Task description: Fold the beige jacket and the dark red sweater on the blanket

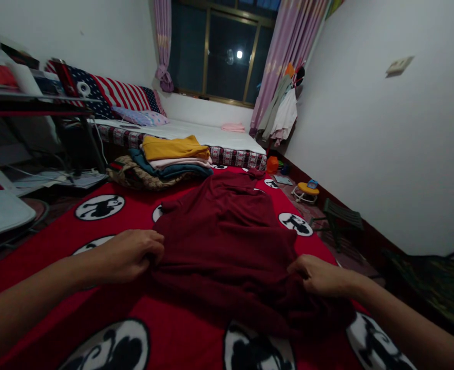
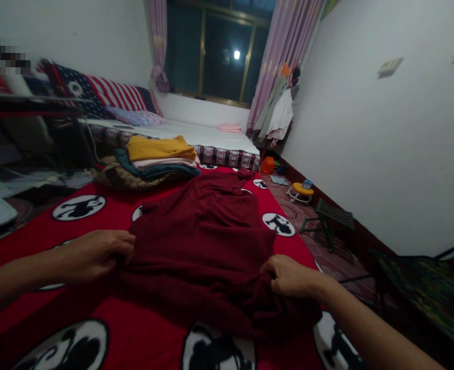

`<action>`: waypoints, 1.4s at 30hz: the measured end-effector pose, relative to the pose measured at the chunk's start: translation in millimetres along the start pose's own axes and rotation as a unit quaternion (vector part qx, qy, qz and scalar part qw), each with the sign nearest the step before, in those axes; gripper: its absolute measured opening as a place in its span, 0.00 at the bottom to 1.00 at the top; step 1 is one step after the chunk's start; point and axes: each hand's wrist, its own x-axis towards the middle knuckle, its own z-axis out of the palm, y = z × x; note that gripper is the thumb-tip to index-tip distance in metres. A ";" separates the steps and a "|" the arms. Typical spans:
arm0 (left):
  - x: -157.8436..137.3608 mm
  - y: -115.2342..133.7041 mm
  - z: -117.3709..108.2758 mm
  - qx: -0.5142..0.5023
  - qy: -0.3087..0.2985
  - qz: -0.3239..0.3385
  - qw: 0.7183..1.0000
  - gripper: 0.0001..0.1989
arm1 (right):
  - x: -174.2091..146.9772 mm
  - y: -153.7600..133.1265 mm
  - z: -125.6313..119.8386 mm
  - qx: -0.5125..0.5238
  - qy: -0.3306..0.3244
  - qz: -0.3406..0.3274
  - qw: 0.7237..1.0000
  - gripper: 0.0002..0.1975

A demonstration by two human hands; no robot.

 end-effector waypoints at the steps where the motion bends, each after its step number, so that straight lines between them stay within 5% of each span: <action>1: -0.9 0.6 -0.2 -0.007 -0.022 -0.004 1.000 0.16 | 0.2 -0.2 -4.4 0.006 -0.034 0.010 0.999 0.06; 3: -0.1 -0.1 -0.9 -0.030 -0.082 -0.016 0.996 0.17 | 2.1 2.9 -19.4 0.059 -0.088 0.015 0.994 0.08; 5: 5.8 -3.1 -2.8 -0.060 -0.123 -0.039 0.990 0.17 | 9.7 10.7 -36.2 0.138 -0.058 0.004 0.989 0.11; 8: 27.4 -8.5 -6.4 -0.116 -0.125 -0.055 0.984 0.16 | 34.3 25.9 -46.8 0.151 0.214 0.014 0.965 0.18; 10: 48.4 -11.9 -6.2 -0.125 -0.050 -0.045 0.990 0.15 | 52.7 32.0 -40.9 0.082 0.369 0.030 0.925 0.22; 11: 59.6 -13.9 -4.6 -0.113 0.000 -0.036 0.993 0.15 | 59.7 32.7 -35.7 0.049 0.395 0.029 0.917 0.23; 13: 80.7 -20.1 1.9 -0.073 0.080 -0.026 0.994 0.16 | 65.5 29.8 -25.7 0.013 0.361 0.006 0.932 0.20; 16: 104.5 -35.8 17.1 -0.031 0.117 -0.056 0.991 0.19 | 53.5 23.0 -20.6 0.018 0.251 -0.011 0.968 0.13; 21: 126.8 -59.6 35.4 -0.004 0.168 -0.183 0.969 0.19 | 28.1 30.1 -38.5 0.001 0.045 0.059 0.997 0.10; 23: 134.7 -63.0 37.1 -0.007 0.191 -0.232 0.954 0.18 | 35.0 34.0 -51.5 -0.010 0.021 0.082 0.996 0.16; 26: 145.5 -65.2 36.7 -0.008 0.235 -0.302 0.924 0.16 | 66.9 35.0 -74.0 -0.005 0.122 0.121 0.985 0.25; 30: 151.5 -72.0 37.0 -0.002 0.270 -0.382 0.884 0.20 | 129.3 39.0 -97.7 -0.032 0.312 0.160 0.936 0.19; 32: 149.9 -77.5 38.0 -0.002 0.268 -0.392 0.880 0.22 | 159.1 45.8 -102.8 -0.037 0.367 0.184 0.911 0.30; 35: 144.9 -85.2 38.7 -0.001 0.276 -0.388 0.879 0.23 | 192.1 59.4 -104.0 0.004 0.390 0.197 0.900 0.36; 40: 140.9 -90.9 36.2 -0.025 0.254 -0.417 0.872 0.18 | 206.0 74.7 -113.4 -0.068 0.392 0.235 0.887 0.13; 42: 141.9 -91.0 35.3 -0.020 0.252 -0.420 0.872 0.17 | 208.7 71.4 -123.2 -0.102 0.414 0.258 0.867 0.13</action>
